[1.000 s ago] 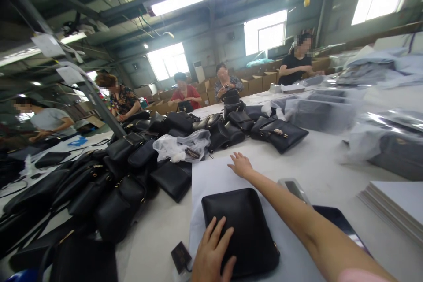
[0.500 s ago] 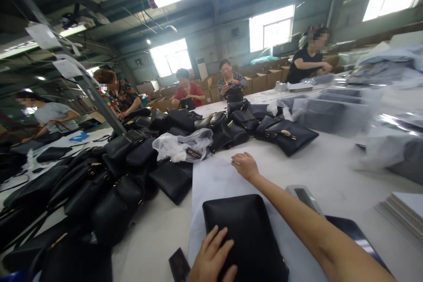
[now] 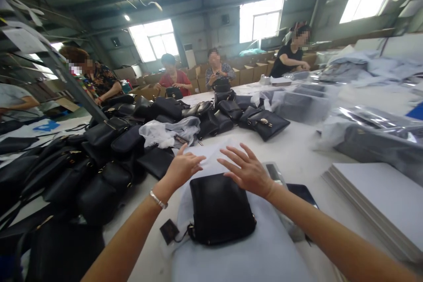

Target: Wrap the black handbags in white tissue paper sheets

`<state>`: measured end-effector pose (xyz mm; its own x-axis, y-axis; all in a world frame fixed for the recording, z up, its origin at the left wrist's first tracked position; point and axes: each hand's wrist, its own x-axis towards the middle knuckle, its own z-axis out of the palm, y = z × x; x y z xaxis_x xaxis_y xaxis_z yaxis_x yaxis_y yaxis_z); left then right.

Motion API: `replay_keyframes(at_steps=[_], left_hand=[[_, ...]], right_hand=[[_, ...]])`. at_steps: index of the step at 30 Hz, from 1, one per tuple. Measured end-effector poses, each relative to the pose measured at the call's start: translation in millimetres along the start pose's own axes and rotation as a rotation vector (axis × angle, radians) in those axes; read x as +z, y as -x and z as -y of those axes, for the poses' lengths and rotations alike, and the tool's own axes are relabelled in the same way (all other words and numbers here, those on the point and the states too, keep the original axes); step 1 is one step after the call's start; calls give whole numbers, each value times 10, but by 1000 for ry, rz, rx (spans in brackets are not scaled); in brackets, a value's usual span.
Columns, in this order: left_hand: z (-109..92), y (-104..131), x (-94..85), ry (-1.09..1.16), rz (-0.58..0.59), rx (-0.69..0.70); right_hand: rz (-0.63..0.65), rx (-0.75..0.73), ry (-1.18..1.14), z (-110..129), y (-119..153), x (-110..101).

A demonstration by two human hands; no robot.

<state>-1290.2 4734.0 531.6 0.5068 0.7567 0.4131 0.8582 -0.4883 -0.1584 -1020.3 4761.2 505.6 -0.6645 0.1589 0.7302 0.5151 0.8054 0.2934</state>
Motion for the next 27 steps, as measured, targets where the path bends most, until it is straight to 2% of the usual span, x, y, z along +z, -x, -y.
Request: replay_keyframes(at_steps=[3, 6, 9, 11, 15, 18, 22, 27], left_hand=[[-366, 305, 29, -55, 37, 68], [-714, 564, 167, -52, 50, 68], [-942, 712, 312, -57, 44, 67], [-1011, 771, 374, -61, 8, 59], [-972, 880, 424, -94, -90, -51], [-828, 967, 426, -100, -64, -93], [-612, 1025, 368, -101, -74, -91], [-487, 1020, 259, -65, -125, -107]], right_hand=[[79, 45, 81, 153, 19, -150], [162, 60, 106, 264, 88, -132], [197, 65, 83, 326, 263, -81], [181, 67, 57, 345, 424, -77], [120, 66, 30, 375, 746, -111], [116, 107, 52, 369, 853, -104], [146, 166, 97, 192, 717, -32], [261, 169, -46, -292, 382, 93]])
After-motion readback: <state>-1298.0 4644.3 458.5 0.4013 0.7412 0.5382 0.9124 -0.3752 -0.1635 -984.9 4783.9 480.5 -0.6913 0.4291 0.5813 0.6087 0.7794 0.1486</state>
